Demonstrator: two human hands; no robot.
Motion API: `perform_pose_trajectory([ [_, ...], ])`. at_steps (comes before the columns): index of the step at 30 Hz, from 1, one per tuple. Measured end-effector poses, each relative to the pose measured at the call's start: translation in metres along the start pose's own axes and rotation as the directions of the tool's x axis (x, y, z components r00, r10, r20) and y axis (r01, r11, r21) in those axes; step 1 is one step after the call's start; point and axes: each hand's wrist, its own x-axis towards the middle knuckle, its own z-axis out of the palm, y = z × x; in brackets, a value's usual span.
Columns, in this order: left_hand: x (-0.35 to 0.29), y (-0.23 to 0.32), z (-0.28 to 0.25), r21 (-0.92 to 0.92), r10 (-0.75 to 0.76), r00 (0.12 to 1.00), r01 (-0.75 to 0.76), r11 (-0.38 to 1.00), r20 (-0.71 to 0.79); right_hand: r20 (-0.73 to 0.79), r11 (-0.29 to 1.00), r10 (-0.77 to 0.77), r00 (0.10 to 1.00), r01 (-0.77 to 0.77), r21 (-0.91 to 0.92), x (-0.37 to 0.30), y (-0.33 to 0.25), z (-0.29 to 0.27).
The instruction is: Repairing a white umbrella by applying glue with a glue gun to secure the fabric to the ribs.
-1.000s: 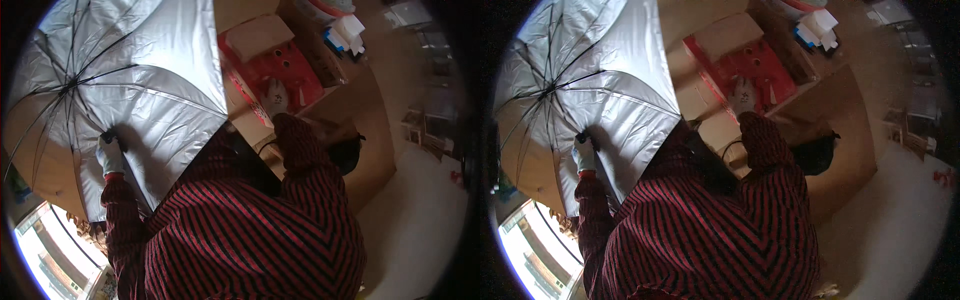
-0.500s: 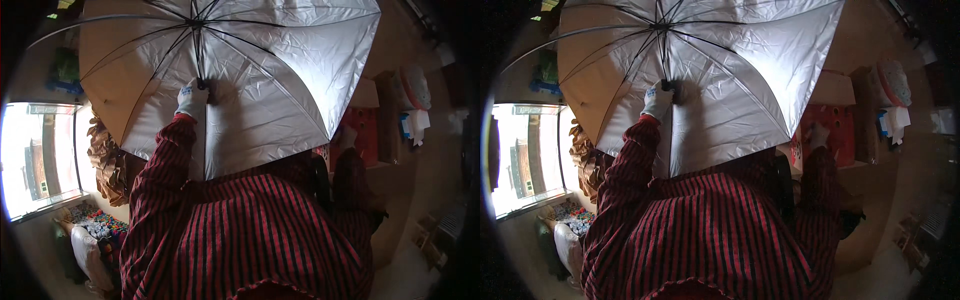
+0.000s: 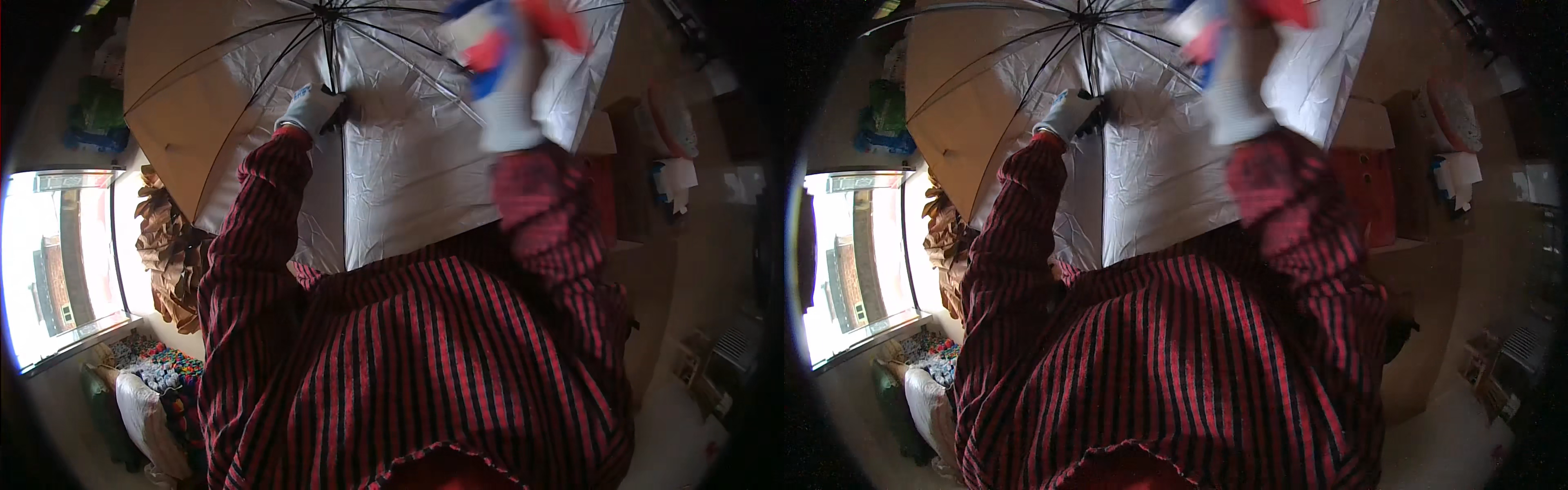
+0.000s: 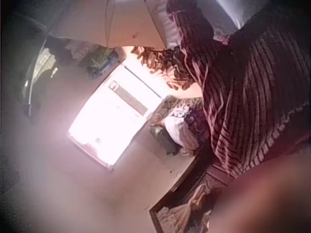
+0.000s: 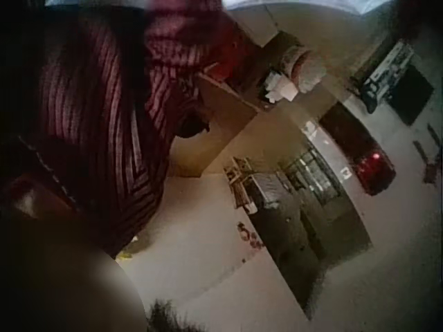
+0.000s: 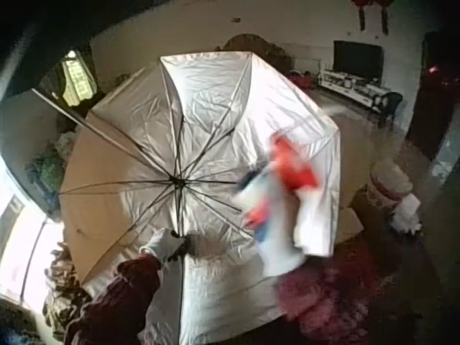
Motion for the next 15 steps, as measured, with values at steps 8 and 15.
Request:
perform_pose_trajectory([
  [8, 0.020, 0.001, 0.002, 0.056, 0.012, 1.000, -0.013, 0.998, 0.013, -0.023, 0.577, 0.791, 0.612, -0.733, 0.361, -0.141, 0.092, 0.112],
  [15, 0.039, 0.005, -0.008, 0.771, 0.467, 0.761, -0.595, 0.226, 0.450, 0.147, 0.420, 0.870, 0.470, -0.864, 0.278, -0.160, 0.091, 0.123],
])
